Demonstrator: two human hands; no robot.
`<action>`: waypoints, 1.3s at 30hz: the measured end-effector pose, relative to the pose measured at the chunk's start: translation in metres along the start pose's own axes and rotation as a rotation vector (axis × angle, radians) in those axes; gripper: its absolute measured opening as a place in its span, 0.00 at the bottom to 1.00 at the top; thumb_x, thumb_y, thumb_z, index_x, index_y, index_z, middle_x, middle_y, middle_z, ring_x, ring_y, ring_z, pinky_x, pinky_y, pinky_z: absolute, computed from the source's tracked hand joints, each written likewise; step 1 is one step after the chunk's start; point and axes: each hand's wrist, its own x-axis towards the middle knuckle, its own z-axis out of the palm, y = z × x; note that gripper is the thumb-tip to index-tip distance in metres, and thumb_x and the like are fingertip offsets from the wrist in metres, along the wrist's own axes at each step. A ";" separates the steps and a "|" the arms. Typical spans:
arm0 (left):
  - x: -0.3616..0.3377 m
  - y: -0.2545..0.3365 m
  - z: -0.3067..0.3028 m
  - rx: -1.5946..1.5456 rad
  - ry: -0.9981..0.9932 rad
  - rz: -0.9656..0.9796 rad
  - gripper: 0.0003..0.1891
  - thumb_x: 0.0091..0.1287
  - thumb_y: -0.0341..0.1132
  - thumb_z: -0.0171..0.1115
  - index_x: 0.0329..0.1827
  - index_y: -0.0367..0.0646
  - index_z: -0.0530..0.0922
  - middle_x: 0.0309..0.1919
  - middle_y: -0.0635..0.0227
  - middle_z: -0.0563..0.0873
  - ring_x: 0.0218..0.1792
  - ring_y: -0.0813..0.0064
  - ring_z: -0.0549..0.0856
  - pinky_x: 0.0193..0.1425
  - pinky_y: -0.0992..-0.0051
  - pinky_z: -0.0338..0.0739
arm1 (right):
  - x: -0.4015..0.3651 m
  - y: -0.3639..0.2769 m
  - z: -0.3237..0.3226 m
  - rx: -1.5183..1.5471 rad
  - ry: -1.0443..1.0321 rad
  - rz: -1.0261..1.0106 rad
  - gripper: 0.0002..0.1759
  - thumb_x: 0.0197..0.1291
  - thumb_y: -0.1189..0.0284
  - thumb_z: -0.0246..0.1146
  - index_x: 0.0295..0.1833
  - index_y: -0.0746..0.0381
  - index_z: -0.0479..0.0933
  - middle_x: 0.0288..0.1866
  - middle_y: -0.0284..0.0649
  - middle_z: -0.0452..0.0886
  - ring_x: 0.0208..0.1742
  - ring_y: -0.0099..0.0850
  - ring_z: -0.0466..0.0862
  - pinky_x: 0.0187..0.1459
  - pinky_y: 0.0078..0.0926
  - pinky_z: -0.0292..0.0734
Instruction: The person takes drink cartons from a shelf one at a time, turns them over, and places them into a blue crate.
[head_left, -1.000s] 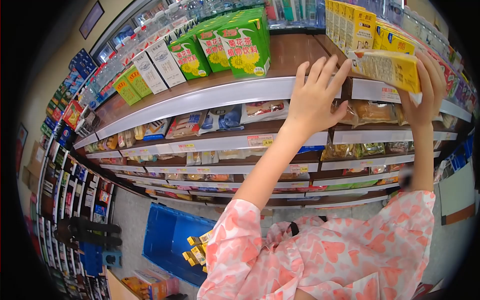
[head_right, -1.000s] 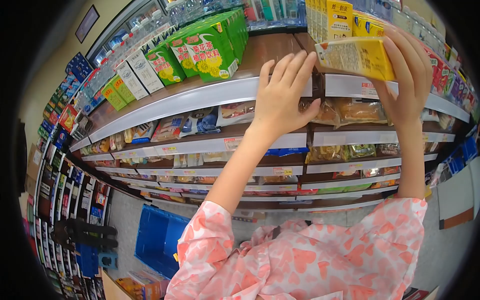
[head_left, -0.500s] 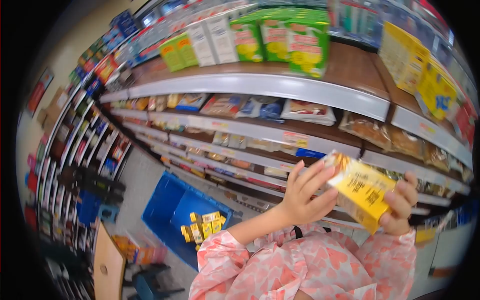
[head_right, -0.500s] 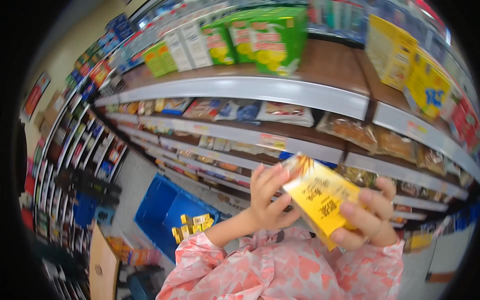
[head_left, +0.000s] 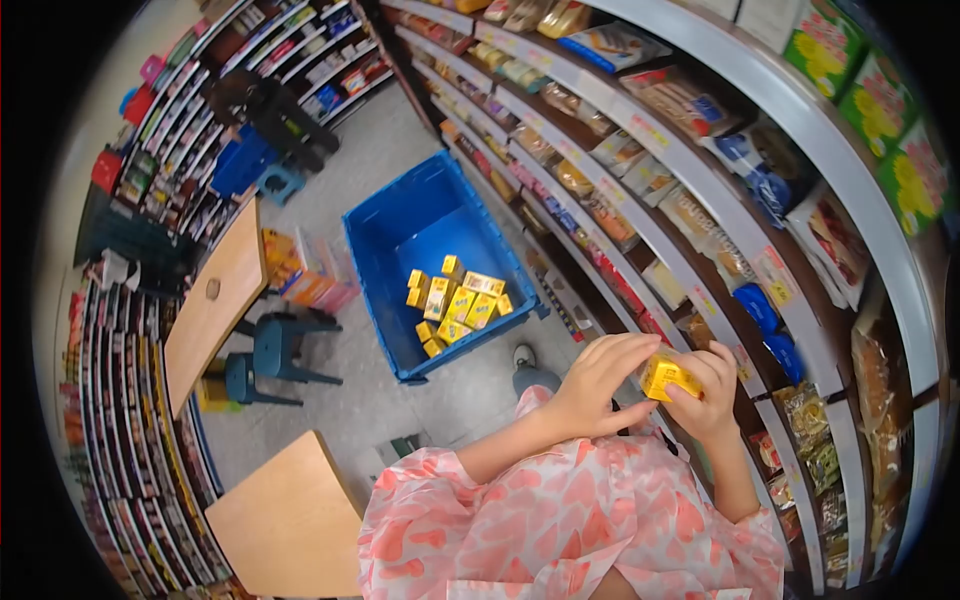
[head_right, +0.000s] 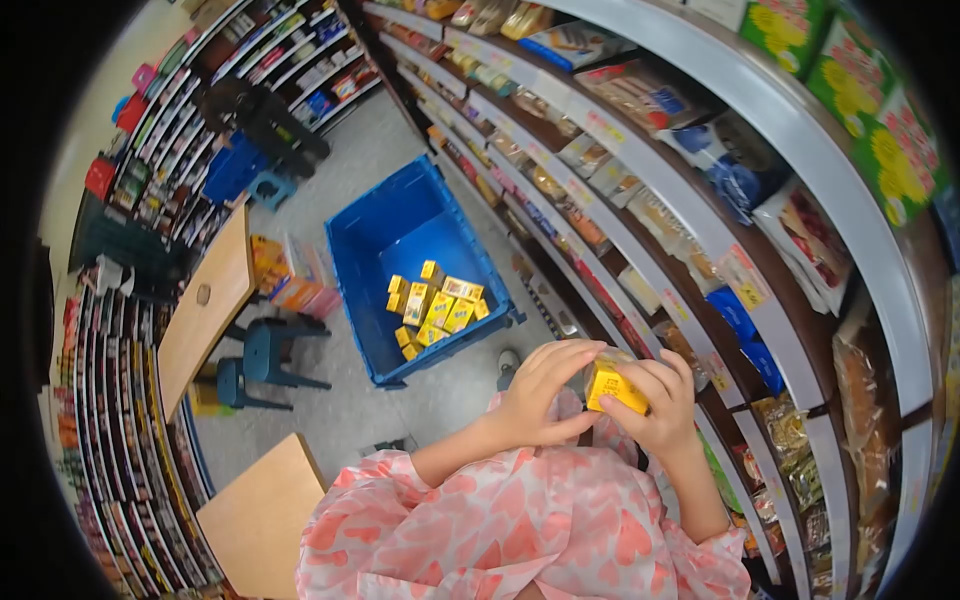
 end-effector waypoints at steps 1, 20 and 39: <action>-0.002 -0.003 -0.004 0.021 -0.022 -0.036 0.38 0.54 0.36 0.75 0.69 0.40 0.71 0.64 0.53 0.80 0.61 0.51 0.81 0.66 0.56 0.74 | 0.002 0.000 0.010 0.034 -0.019 0.002 0.19 0.53 0.69 0.73 0.51 0.41 0.80 0.57 0.35 0.80 0.55 0.36 0.79 0.63 0.49 0.71; -0.022 -0.087 -0.104 0.288 -0.173 -0.285 0.37 0.54 0.37 0.72 0.71 0.44 0.73 0.48 0.62 0.84 0.50 0.58 0.83 0.56 0.60 0.76 | 0.052 -0.021 0.172 0.285 -0.181 0.157 0.32 0.47 0.76 0.71 0.62 0.48 0.78 0.56 0.42 0.78 0.56 0.45 0.79 0.61 0.48 0.74; -0.074 -0.335 -0.247 0.523 -0.410 -0.478 0.25 0.50 0.39 0.77 0.54 0.46 0.83 0.44 0.59 0.88 0.47 0.56 0.86 0.51 0.59 0.80 | 0.116 -0.054 0.272 0.321 -0.372 0.728 0.30 0.57 0.75 0.67 0.68 0.58 0.74 0.71 0.47 0.72 0.71 0.50 0.71 0.70 0.46 0.67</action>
